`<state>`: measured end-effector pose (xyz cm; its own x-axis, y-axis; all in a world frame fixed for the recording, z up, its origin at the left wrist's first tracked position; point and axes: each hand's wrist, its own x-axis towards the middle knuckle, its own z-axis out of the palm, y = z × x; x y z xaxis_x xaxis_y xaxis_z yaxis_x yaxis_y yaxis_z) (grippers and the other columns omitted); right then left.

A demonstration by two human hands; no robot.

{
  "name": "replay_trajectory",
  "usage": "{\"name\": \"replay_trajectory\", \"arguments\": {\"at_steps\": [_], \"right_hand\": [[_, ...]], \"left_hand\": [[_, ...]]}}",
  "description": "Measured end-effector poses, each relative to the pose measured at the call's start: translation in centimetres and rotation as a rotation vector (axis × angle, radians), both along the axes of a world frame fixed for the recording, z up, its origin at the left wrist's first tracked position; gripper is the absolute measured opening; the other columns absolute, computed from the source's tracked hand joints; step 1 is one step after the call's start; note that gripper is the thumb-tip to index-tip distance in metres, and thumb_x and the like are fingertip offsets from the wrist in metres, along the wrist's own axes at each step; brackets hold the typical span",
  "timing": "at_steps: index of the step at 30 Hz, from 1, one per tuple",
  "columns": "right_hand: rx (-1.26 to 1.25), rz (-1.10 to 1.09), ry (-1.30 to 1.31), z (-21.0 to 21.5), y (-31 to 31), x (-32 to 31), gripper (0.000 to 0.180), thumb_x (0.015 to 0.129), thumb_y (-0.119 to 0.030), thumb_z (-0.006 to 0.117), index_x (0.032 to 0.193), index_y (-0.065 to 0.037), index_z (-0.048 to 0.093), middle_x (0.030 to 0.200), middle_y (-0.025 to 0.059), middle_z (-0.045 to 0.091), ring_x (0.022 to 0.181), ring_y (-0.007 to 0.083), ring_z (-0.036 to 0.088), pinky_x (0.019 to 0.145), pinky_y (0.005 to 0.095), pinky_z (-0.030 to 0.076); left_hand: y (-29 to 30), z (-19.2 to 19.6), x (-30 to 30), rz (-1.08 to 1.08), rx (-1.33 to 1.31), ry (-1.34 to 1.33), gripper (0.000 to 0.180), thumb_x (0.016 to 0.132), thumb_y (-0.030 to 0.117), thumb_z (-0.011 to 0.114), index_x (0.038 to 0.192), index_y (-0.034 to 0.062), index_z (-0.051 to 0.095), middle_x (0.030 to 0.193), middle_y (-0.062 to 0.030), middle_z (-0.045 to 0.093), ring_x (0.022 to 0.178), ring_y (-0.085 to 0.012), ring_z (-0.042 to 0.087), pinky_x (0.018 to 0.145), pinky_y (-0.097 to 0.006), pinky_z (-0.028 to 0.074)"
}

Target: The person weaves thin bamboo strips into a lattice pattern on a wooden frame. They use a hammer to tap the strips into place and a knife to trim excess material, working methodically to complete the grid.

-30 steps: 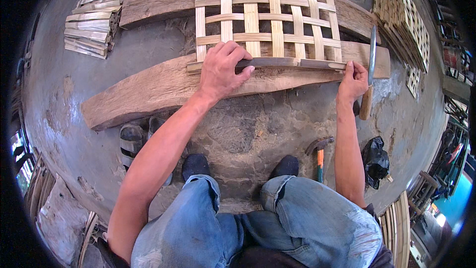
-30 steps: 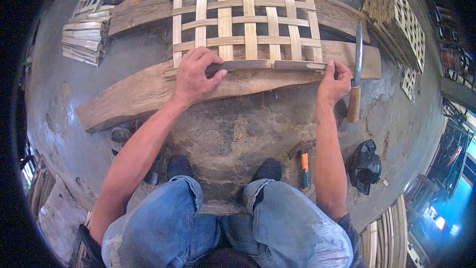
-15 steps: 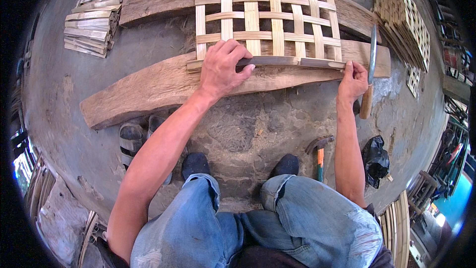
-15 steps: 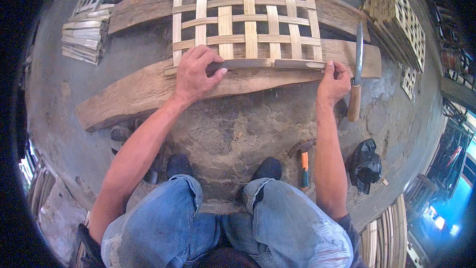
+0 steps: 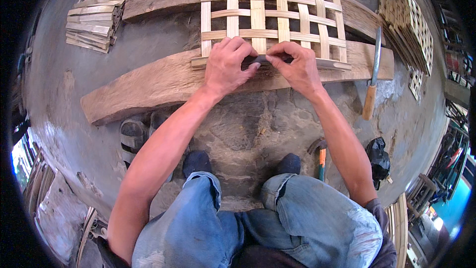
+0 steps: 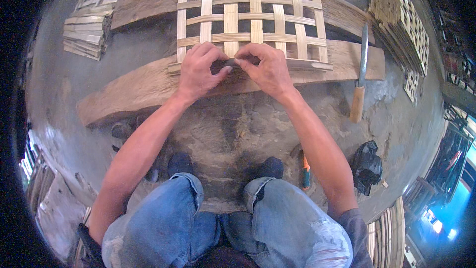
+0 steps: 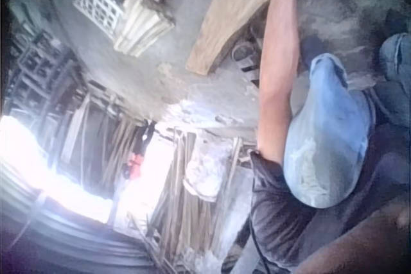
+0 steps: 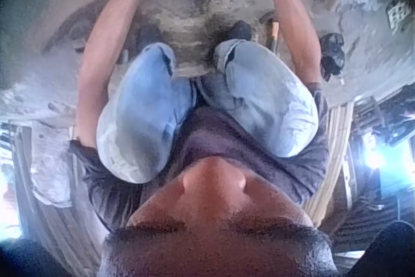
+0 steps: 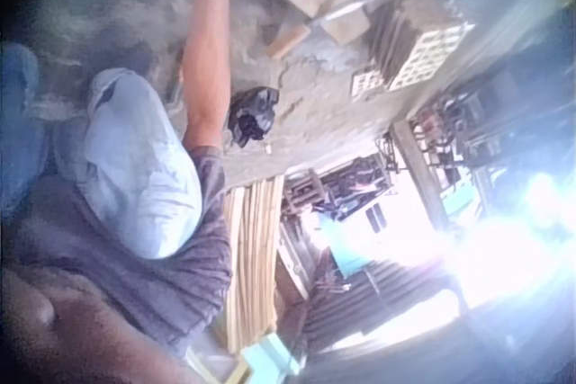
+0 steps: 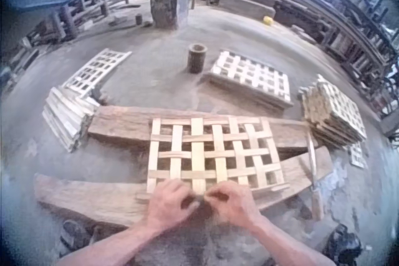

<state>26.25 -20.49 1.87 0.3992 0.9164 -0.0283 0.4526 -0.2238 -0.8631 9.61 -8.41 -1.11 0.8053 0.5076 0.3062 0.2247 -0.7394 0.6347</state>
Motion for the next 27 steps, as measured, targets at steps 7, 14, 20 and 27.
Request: {"name": "replay_trajectory", "arguments": {"at_steps": [7,14,20,27], "right_hand": [[0.044,0.059,-0.104,-0.2,0.6,-0.5,0.012,0.080,-0.008,0.076,0.092,-0.006,0.073,0.086,0.0099,0.072,0.080,0.0268,0.069,0.071,0.0364,0.052],[0.044,0.034,-0.153,-0.9,0.7,-0.9,0.013,0.079,-0.009,0.077,0.091,-0.009,0.074,0.084,0.0088,0.072,0.079,0.0276,0.068,0.071,0.0368,0.053],[0.083,0.035,-0.195,-1.3,0.8,-0.9,0.016,0.077,-0.008,0.078,0.092,-0.009,0.074,0.086,0.0078,0.072,0.081,0.0279,0.068,0.071,0.0369,0.053],[0.081,0.089,-0.320,-1.0,0.6,-1.1,0.017,0.077,-0.001,0.078,0.093,-0.005,0.074,0.091,0.0067,0.073,0.087,0.0229,0.069,0.074,0.0332,0.054]], "left_hand": [[0.1,-0.3,-0.1,0.004,0.022,-0.005,0.028,0.067,0.014,0.082,0.090,0.0093,0.067,0.092,-0.0059,0.062,0.091,-0.0285,0.059,0.081,-0.041,0.048],[0.0,-0.3,0.0,0.001,0.012,-0.016,0.029,0.066,0.011,0.081,0.091,0.0092,0.066,0.092,-0.0059,0.062,0.091,-0.0283,0.060,0.081,-0.041,0.048],[0.1,-0.8,-0.3,-0.006,0.044,0.023,0.032,0.069,0.016,0.083,0.095,0.0132,0.065,0.097,-0.0022,0.060,0.097,-0.0229,0.060,0.083,-0.039,0.047],[0.0,-0.9,-0.3,-0.003,0.040,0.031,0.032,0.069,0.016,0.083,0.095,0.0125,0.065,0.098,-0.0026,0.060,0.096,-0.0230,0.060,0.083,-0.039,0.047]]}}
